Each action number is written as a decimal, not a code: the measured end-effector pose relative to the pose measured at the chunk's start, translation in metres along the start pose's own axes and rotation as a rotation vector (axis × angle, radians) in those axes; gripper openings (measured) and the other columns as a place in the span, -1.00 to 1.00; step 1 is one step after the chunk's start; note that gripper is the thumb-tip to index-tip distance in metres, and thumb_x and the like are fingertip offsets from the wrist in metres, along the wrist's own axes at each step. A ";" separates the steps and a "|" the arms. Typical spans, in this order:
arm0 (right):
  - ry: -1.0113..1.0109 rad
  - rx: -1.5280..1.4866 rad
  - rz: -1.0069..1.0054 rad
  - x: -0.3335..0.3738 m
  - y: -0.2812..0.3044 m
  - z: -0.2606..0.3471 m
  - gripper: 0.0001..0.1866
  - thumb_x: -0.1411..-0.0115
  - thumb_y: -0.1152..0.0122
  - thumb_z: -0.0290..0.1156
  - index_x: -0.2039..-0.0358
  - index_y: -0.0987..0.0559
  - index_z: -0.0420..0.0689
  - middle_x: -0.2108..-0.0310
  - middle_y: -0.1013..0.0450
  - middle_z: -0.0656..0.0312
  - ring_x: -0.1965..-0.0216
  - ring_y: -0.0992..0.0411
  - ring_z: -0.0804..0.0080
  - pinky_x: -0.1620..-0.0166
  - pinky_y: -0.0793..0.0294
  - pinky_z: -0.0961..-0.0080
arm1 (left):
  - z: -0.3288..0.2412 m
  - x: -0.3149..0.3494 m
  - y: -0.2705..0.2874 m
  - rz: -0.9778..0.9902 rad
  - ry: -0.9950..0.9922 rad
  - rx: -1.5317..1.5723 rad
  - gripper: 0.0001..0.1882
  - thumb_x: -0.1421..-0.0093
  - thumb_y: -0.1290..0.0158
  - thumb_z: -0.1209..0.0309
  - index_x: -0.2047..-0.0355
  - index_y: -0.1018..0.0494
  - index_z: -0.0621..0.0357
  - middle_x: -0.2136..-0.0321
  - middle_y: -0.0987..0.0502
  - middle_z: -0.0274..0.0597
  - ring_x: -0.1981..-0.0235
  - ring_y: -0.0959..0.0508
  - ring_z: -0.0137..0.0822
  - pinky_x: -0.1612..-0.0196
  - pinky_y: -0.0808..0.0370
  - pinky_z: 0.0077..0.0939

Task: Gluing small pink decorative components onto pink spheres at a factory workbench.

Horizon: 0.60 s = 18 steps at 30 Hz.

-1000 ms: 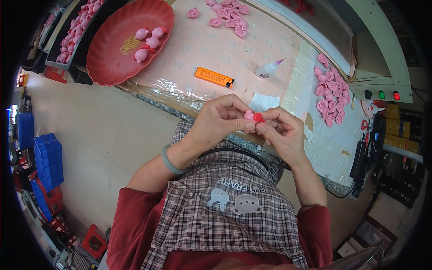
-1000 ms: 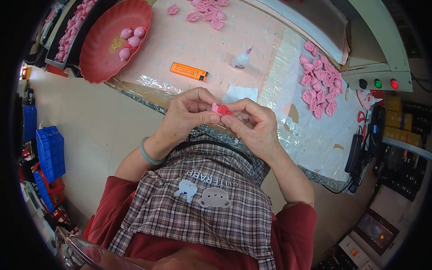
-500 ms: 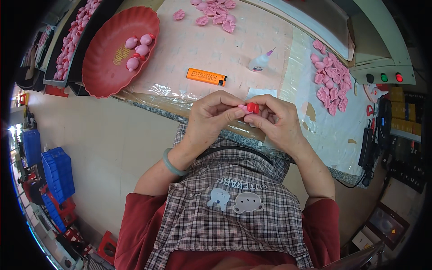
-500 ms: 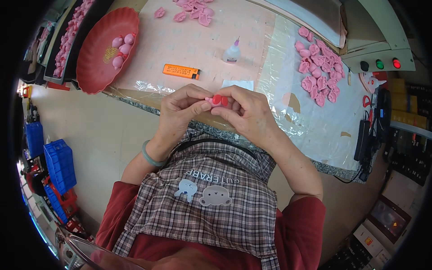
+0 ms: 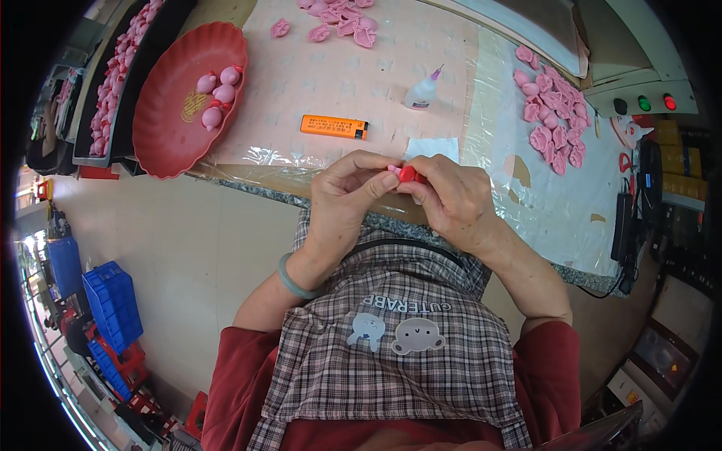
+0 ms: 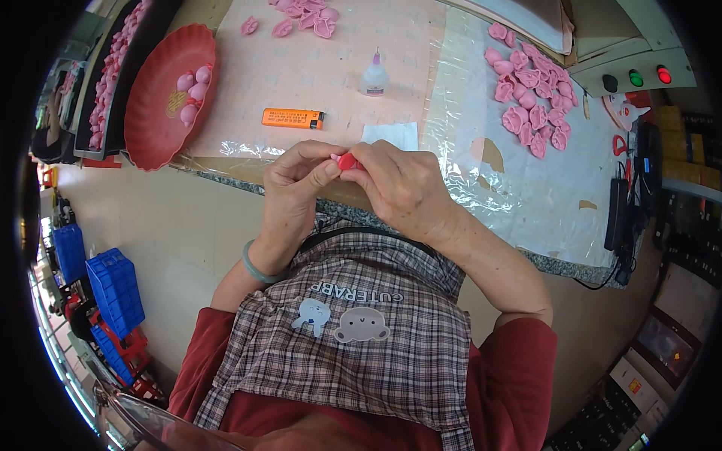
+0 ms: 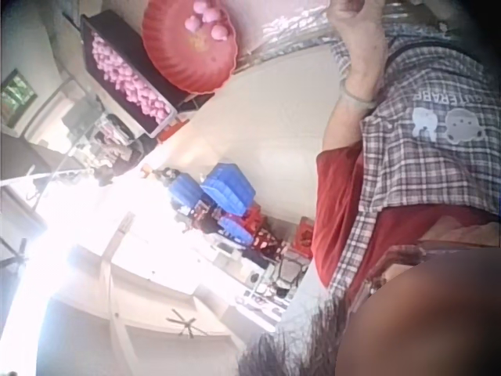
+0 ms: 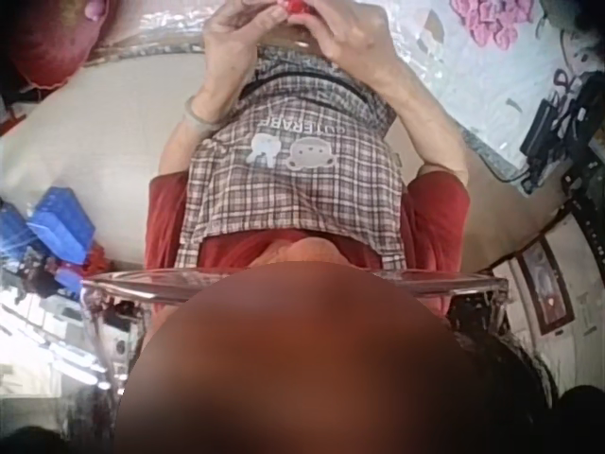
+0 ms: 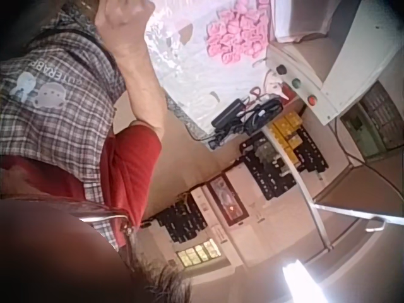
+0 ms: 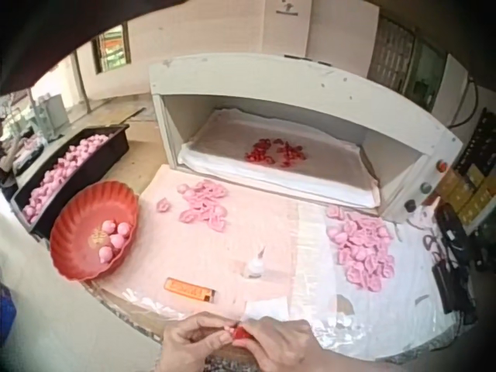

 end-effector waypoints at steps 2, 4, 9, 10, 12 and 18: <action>0.007 0.003 -0.017 -0.003 0.004 0.001 -0.78 -0.03 -0.34 -0.48 0.29 -0.54 -0.21 0.57 -0.47 0.21 0.62 -0.46 0.37 0.57 -0.41 0.50 | -0.004 -0.001 -0.004 -0.009 0.007 0.003 -0.80 -0.21 -0.14 0.57 0.14 -0.53 0.34 0.18 -0.60 -0.12 0.13 -0.60 -0.39 0.02 -0.53 -0.53; 0.053 0.090 -0.034 -0.005 0.007 0.003 -0.74 -0.02 -0.34 -0.50 0.26 -0.54 -0.23 0.57 -0.47 0.20 0.61 -0.47 0.37 0.57 -0.42 0.50 | -0.008 -0.001 -0.009 0.007 0.045 0.118 -0.71 -0.21 -0.14 0.57 0.05 -0.49 0.35 0.10 -0.57 -0.08 0.08 -0.58 -0.35 -0.04 -0.52 -0.49; 0.090 0.154 -0.025 -0.001 0.004 0.009 -0.69 0.02 -0.36 -0.55 0.22 -0.53 -0.25 0.54 -0.49 0.17 0.58 -0.49 0.34 0.54 -0.45 0.50 | -0.007 0.001 -0.007 0.061 0.042 0.105 -0.60 -0.20 -0.14 0.60 -0.06 -0.41 0.36 0.02 -0.53 -0.02 0.01 -0.55 -0.30 -0.09 -0.50 -0.45; 0.096 0.147 -0.043 0.000 0.004 0.009 -0.68 0.03 -0.37 -0.57 0.22 -0.53 -0.24 0.54 -0.49 0.16 0.58 -0.50 0.33 0.54 -0.46 0.50 | -0.006 0.000 -0.006 0.055 0.051 0.099 -0.57 -0.19 -0.14 0.61 -0.09 -0.38 0.36 -0.01 -0.51 0.00 -0.02 -0.54 -0.28 -0.10 -0.50 -0.44; 0.079 0.061 -0.039 -0.003 0.004 0.007 -0.67 0.03 -0.38 -0.57 0.21 -0.54 -0.24 0.51 -0.50 0.14 0.55 -0.51 0.35 0.51 -0.47 0.52 | -0.006 0.002 -0.004 0.056 0.043 0.119 -0.54 -0.19 -0.14 0.62 -0.11 -0.36 0.36 -0.03 -0.50 0.02 -0.04 -0.52 -0.26 -0.12 -0.49 -0.43; -0.335 -0.454 0.034 0.005 0.007 -0.008 -0.62 0.00 -0.38 -0.63 0.13 -0.52 -0.24 0.42 -0.51 0.19 0.44 -0.49 0.55 0.35 -0.50 0.63 | -0.011 0.002 -0.003 0.140 0.021 0.155 -0.43 -0.18 -0.12 0.67 -0.21 -0.26 0.36 -0.09 -0.44 0.07 -0.11 -0.47 -0.23 -0.17 -0.46 -0.40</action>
Point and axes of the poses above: each hand's wrist, its own x-axis away from the middle knuckle, its own y-axis out of the back of the hand, z = x × y, the point moved 5 cm from there along -x, towards the middle knuckle
